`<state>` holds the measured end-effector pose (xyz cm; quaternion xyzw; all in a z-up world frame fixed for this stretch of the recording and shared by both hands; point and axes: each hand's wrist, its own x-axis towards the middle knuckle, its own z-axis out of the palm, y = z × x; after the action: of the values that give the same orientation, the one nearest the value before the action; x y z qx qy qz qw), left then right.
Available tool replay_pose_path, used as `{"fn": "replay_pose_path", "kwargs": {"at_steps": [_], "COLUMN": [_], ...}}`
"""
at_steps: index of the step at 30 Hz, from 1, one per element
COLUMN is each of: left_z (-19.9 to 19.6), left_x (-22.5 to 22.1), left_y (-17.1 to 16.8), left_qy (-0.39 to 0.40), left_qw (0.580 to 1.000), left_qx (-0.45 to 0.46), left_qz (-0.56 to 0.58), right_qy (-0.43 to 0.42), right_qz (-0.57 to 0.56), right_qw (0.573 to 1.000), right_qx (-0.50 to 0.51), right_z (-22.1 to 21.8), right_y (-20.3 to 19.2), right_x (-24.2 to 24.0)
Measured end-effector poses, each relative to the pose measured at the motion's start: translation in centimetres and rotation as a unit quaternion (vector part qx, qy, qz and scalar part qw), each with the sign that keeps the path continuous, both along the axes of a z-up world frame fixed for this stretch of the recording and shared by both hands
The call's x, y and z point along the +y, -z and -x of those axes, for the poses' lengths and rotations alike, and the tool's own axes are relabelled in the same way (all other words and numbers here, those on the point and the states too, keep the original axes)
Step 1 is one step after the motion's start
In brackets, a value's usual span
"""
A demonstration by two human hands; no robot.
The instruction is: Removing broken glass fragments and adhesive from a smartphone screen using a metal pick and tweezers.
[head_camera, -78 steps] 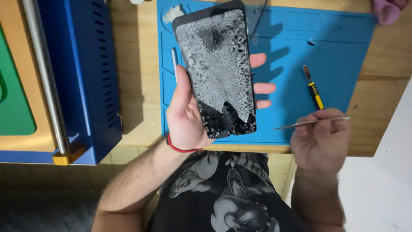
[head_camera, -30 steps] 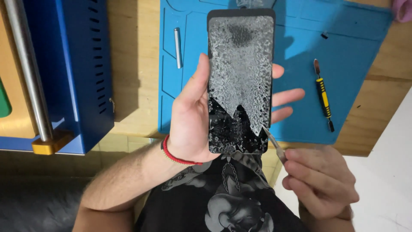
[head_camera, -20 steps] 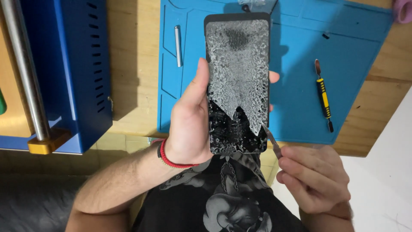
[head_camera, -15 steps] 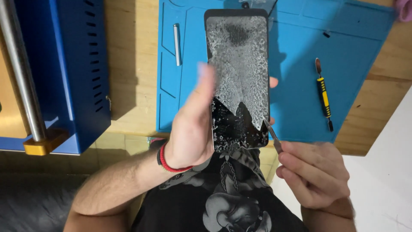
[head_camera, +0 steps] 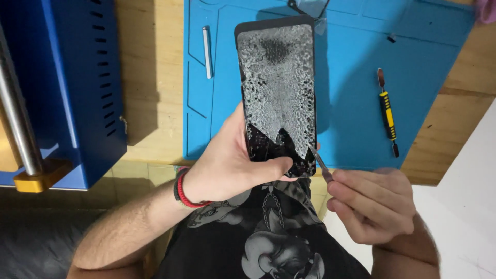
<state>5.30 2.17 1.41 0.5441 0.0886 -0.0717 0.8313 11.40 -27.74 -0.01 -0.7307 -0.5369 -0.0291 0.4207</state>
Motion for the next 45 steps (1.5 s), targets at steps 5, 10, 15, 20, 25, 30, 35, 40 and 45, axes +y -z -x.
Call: {"fn": "replay_pose_path", "kwargs": {"at_steps": [5, 10, 15, 20, 25, 30, 35, 40, 45], "left_z": [0.6, 0.9, 0.4, 0.4, 0.2, 0.2, 0.4, 0.1, -0.1], "left_x": [-0.5, -0.1, 0.5, 0.9, 1.4, 2.1, 2.6, 2.8, 2.9], "left_y": [0.7, 1.2, 0.5, 0.6, 0.4, 0.3, 0.5, 0.6, 0.8], "left_qy": [0.016, 0.030, 0.067, 0.093, 0.119, 0.145, 0.156, 0.163, 0.157], "left_qw": [0.987, 0.993, 0.975, 0.978, 0.970, 0.975, 0.970, 0.976, 0.981], "left_qx": [0.060, 0.025, 0.047, 0.022, 0.049, 0.044, 0.027, 0.030, 0.000], "left_qz": [0.151, 0.109, 0.209, 0.183, 0.206, 0.165, 0.186, 0.140, 0.112], "right_qy": [-0.013, -0.022, -0.033, -0.036, -0.089, -0.101, -0.126, -0.120, -0.123], "right_qz": [-0.022, -0.050, -0.090, -0.075, -0.127, -0.105, -0.095, -0.095, -0.089], "right_qw": [1.000, 0.998, 0.995, 0.996, 0.985, 0.986, 0.985, 0.986, 0.986], "right_qx": [-0.001, 0.008, -0.011, -0.035, -0.075, -0.079, -0.074, -0.071, -0.073], "right_z": [0.1, 0.2, 0.2, 0.0, -0.8, -0.7, -1.3, -1.5, -2.0], "right_y": [0.4, 1.5, 2.0, 1.2, 1.9, 1.1, 0.7, 0.9, 0.8], "right_x": [-0.6, -1.7, -1.7, -0.9, -0.1, 0.2, 0.7, 1.1, 1.0]}}
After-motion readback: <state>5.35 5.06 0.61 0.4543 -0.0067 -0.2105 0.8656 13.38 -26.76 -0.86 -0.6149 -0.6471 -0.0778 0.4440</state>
